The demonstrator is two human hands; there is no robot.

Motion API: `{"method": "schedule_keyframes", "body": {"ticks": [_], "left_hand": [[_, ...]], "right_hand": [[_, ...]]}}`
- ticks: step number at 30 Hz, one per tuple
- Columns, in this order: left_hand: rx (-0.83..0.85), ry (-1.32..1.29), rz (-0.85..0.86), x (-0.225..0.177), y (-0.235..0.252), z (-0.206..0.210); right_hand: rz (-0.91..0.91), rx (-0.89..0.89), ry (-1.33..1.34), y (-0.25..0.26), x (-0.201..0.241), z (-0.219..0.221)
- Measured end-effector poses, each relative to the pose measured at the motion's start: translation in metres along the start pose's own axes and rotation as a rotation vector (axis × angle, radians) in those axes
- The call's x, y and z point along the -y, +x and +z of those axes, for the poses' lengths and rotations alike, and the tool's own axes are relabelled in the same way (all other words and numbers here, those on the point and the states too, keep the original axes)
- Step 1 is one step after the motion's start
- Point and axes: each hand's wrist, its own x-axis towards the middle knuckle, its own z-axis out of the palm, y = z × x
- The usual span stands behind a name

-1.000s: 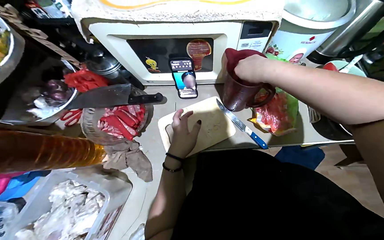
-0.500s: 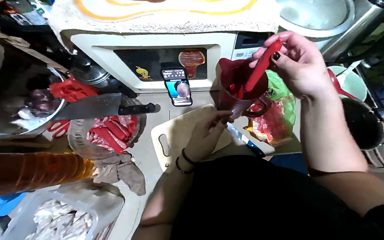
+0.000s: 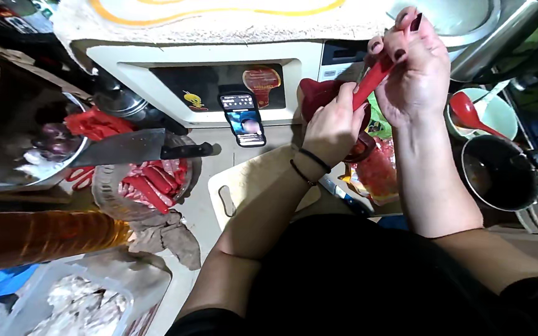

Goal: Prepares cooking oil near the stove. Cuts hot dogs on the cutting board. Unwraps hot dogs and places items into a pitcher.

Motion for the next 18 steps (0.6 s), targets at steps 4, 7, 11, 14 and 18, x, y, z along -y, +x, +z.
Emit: {"method": "schedule_keyframes", "body": {"ticks": [4,7,11,14,18], "left_hand": [[-0.020,0.010,0.007,0.003,0.001,-0.005],[-0.098,-0.006,0.000,0.007,0.001,-0.010],[-0.145,0.047,0.041,0.017,0.002,-0.016],[-0.101,0.064,0.007,0.014,0.002,-0.016],[-0.082,0.143,0.017,0.013,0.002,-0.017]], "right_hand": [[0.022,0.036,-0.015,0.003,-0.005,-0.001],[0.143,0.105,-0.001,0.002,-0.005,-0.004],[0.092,0.139,-0.078,0.003,-0.011,-0.011],[0.020,0.114,-0.093,0.006,-0.013,-0.011],[0.032,0.068,0.038,0.013,-0.002,-0.014]]}}
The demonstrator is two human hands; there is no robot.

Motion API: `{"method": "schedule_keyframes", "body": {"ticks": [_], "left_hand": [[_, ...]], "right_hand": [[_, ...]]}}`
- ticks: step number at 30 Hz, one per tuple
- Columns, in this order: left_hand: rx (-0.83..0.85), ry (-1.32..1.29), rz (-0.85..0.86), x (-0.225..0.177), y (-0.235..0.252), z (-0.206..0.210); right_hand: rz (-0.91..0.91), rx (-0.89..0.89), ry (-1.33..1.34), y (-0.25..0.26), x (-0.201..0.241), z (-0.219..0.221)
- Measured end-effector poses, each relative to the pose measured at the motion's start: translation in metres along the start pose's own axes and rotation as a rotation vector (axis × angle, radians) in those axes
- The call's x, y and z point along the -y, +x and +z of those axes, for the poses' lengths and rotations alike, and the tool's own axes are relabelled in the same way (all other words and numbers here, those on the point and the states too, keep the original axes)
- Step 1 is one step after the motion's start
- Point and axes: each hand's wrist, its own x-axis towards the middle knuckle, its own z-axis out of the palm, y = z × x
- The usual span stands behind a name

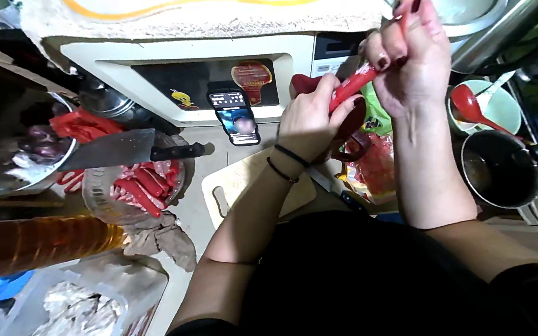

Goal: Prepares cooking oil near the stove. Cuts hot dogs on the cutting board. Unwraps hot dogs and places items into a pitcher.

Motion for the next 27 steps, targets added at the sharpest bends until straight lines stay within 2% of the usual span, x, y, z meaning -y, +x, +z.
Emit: {"method": "schedule_keyframes", "body": {"ticks": [3,6,8,11,12,13,14,17,19,20,21,23,25,27], "left_hand": [[0.024,0.114,0.009,-0.003,-0.003,-0.006],[-0.094,0.106,0.041,0.004,-0.016,-0.011],[-0.125,0.030,0.084,0.012,-0.033,-0.022],[-0.164,-0.072,0.018,0.028,-0.062,-0.029],[-0.168,-0.083,-0.019,0.033,-0.072,-0.028],[-0.168,-0.087,-0.056,0.039,-0.082,-0.027],[-0.166,-0.094,-0.089,0.048,-0.092,-0.024],[-0.147,-0.039,-0.222,0.077,-0.127,-0.007],[-0.110,0.081,-0.334,0.096,-0.146,0.005],[-0.074,0.140,-0.418,0.104,-0.154,0.010],[-0.033,0.190,-0.509,0.110,-0.161,0.014],[0.022,0.258,-0.649,0.120,-0.173,0.021],[0.014,0.283,-0.676,0.130,-0.185,0.026],[-0.013,0.271,-0.656,0.136,-0.191,0.027]], "right_hand": [[-0.027,-0.087,0.023,0.004,0.023,-0.023],[0.021,-0.110,-0.209,-0.009,0.047,-0.043],[0.217,-0.055,-0.487,-0.029,0.052,-0.056],[0.676,0.125,-1.059,-0.060,0.041,-0.076],[0.787,0.190,-1.210,-0.066,0.038,-0.079],[0.817,0.238,-1.299,-0.068,0.035,-0.081],[0.735,0.241,-1.346,-0.070,0.035,-0.080],[0.145,0.234,-1.300,-0.066,0.031,-0.057],[-0.096,0.420,-1.218,-0.047,0.023,-0.032],[-0.095,0.559,-1.238,-0.036,0.016,-0.020],[-0.001,0.707,-1.320,-0.025,0.009,-0.008],[0.296,0.950,-1.558,-0.006,-0.008,0.016],[0.492,1.089,-1.683,0.003,-0.024,0.034],[0.576,1.186,-1.750,0.003,-0.035,0.041]]}}
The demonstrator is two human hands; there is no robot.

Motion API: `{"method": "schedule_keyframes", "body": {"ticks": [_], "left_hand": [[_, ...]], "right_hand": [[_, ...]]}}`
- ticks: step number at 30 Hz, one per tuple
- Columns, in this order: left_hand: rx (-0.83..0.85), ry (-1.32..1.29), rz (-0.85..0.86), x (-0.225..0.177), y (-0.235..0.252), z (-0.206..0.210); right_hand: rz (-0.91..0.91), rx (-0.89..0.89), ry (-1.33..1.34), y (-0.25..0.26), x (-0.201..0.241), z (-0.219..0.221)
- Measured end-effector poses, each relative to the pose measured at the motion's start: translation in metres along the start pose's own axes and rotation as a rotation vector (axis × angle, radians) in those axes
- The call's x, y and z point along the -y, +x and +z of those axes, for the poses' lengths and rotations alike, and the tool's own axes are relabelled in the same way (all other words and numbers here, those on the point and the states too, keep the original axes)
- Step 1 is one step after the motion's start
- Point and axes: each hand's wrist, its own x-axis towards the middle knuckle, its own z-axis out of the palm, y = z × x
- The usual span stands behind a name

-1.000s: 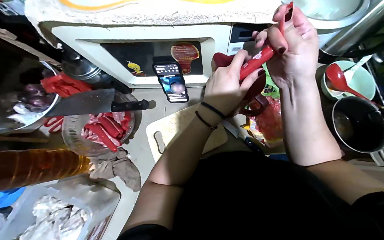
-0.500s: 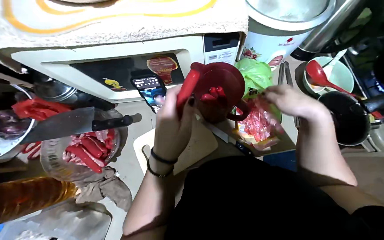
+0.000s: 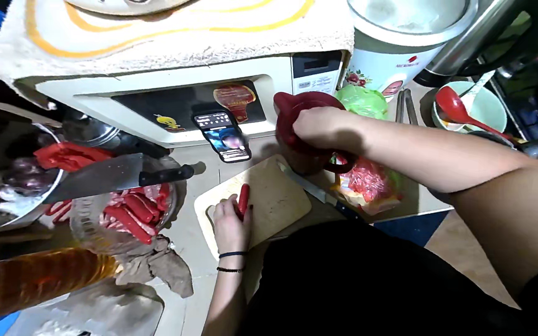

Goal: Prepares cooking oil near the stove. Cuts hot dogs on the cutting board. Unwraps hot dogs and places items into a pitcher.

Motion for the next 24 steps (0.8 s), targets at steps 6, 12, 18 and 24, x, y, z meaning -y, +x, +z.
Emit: {"method": "schedule_keyframes", "body": {"ticks": [6,12,18,24], "left_hand": [[-0.196,-0.126,0.109,-0.015,-0.002,-0.015],[-0.290,-0.348,0.375,-0.074,0.015,-0.050],[-0.284,-0.266,0.670,-0.153,0.041,-0.081],[-0.294,-0.267,0.700,-0.207,0.060,-0.064]], "right_hand": [[0.022,-0.014,-0.074,0.002,-0.005,-0.009],[-0.148,-0.398,0.094,-0.038,-0.030,-0.016],[-0.423,-0.732,0.609,-0.070,-0.059,-0.017],[-0.468,-0.954,1.646,-0.055,-0.029,0.001]]}}
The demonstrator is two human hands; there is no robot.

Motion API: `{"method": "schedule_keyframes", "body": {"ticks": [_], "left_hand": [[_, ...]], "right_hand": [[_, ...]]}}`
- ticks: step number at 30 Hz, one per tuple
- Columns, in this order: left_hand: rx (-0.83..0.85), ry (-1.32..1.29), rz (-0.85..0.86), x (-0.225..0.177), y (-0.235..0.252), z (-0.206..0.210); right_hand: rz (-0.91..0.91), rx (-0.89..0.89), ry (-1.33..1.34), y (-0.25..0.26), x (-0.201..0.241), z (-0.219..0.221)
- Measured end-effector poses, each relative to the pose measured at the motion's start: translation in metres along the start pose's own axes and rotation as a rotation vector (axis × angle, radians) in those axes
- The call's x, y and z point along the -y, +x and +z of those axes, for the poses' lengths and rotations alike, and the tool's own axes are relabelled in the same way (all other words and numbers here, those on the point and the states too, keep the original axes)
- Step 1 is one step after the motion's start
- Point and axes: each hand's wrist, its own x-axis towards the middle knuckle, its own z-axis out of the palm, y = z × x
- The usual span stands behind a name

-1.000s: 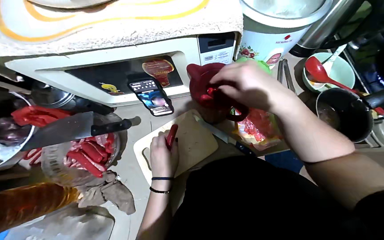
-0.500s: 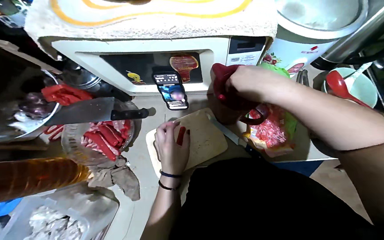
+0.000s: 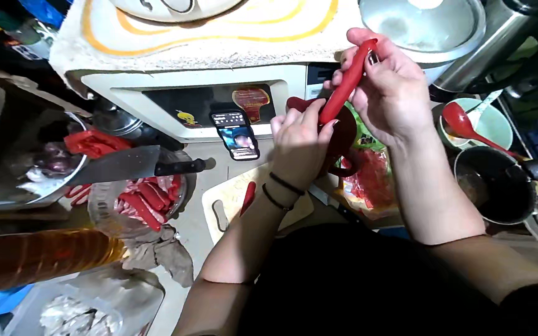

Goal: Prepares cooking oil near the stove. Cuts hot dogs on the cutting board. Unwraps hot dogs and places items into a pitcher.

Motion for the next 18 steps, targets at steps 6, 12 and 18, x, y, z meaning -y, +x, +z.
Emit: {"method": "schedule_keyframes", "body": {"ticks": [6,12,18], "left_hand": [[0.053,-0.043,-0.042,-0.014,0.006,0.014],[0.072,-0.039,-0.069,-0.017,0.005,0.015],[-0.010,-0.063,-0.023,-0.018,0.001,0.023]], "right_hand": [[-0.052,-0.192,0.255,0.001,-0.012,0.009],[-0.120,-0.266,0.164,0.002,-0.013,0.006],[-0.143,-0.185,0.135,0.000,-0.019,0.005]]}}
